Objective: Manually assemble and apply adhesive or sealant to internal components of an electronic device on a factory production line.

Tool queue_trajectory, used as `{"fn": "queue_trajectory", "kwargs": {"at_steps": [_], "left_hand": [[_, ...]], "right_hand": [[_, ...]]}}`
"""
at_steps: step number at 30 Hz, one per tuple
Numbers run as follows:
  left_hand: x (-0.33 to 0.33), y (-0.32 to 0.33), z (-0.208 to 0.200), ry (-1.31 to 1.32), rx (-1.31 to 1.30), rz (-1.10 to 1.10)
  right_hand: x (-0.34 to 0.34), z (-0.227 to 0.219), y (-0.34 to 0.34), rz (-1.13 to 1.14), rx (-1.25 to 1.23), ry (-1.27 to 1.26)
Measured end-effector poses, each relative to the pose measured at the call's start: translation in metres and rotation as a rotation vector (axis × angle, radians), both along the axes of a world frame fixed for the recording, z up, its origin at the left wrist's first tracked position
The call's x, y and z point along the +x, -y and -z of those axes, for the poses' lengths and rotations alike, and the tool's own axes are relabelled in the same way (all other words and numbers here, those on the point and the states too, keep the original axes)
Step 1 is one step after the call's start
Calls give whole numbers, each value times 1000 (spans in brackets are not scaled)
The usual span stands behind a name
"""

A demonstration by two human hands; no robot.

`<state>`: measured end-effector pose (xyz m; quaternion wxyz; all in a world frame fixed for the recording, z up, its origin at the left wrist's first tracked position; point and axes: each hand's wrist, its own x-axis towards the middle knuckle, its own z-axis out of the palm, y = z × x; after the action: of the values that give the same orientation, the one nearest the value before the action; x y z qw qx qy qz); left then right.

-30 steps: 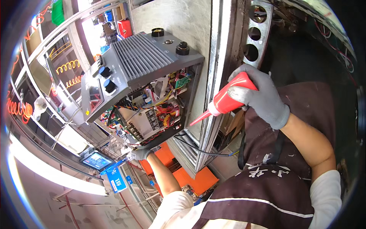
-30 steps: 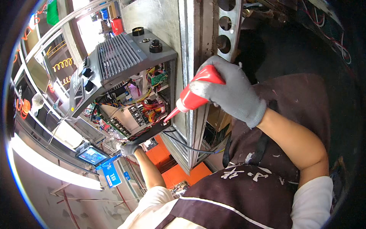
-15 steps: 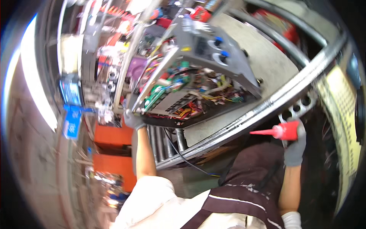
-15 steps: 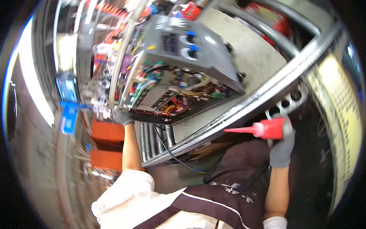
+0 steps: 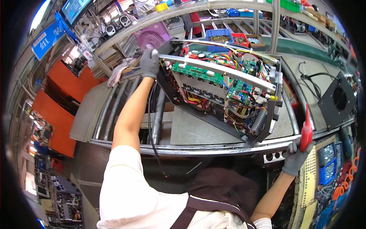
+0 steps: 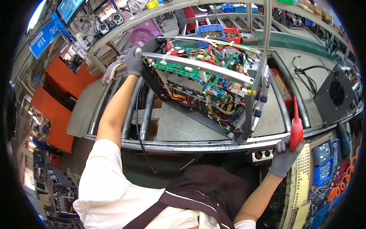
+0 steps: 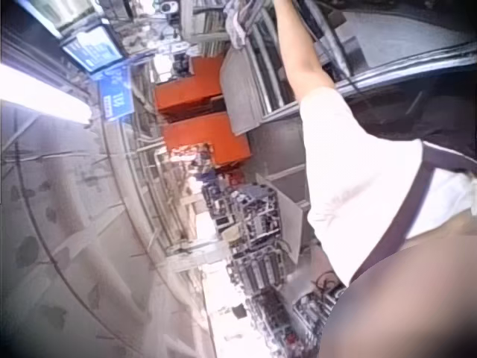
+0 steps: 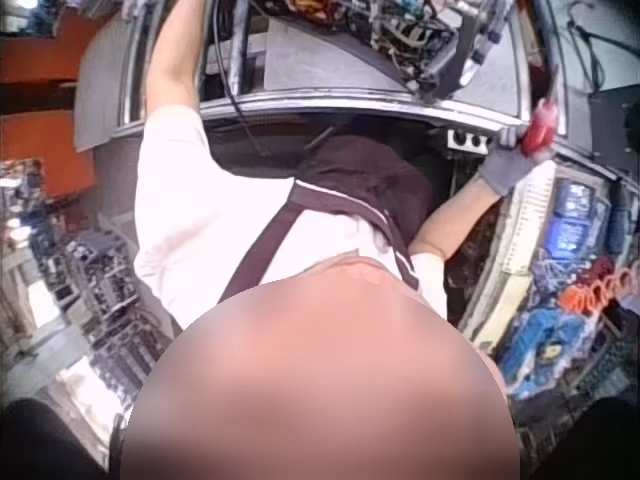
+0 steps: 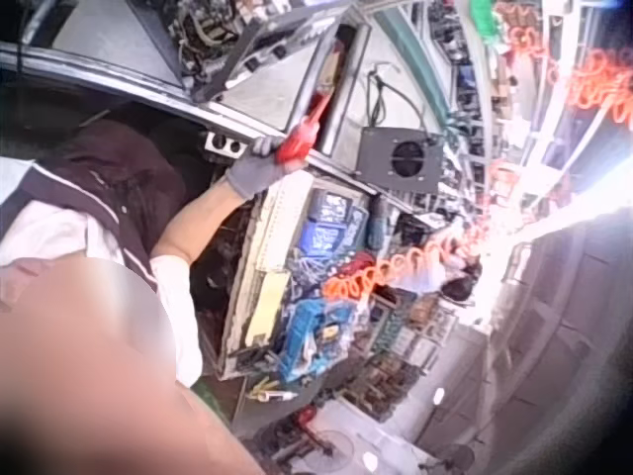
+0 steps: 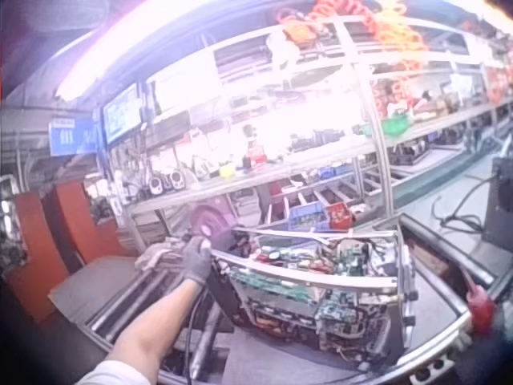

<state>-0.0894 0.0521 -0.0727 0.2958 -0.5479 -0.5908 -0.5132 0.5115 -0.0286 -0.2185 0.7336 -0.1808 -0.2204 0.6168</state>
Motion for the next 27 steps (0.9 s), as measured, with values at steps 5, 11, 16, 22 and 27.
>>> {"fn": "queue_trajectory", "kwargs": {"at_steps": [5, 11, 16, 22, 27], "left_hand": [[6, -30, -27, -183, -333, -10], [2, -25, -16, 313, -71, 30], [147, 60, -42, -262, -77, 267], [218, 18, -46, 115, -125, 459], [228, -33, -38, 337, -252, 382]], "right_hand": [[-33, -86, -47, 13, 86, 238], [-27, -93, -159, -89, 272, 362], [-77, -131, -189, -123, 240, 110], [-92, -138, -183, -171, 276, 257], [-99, -134, -216, -16, 272, 254]]}}
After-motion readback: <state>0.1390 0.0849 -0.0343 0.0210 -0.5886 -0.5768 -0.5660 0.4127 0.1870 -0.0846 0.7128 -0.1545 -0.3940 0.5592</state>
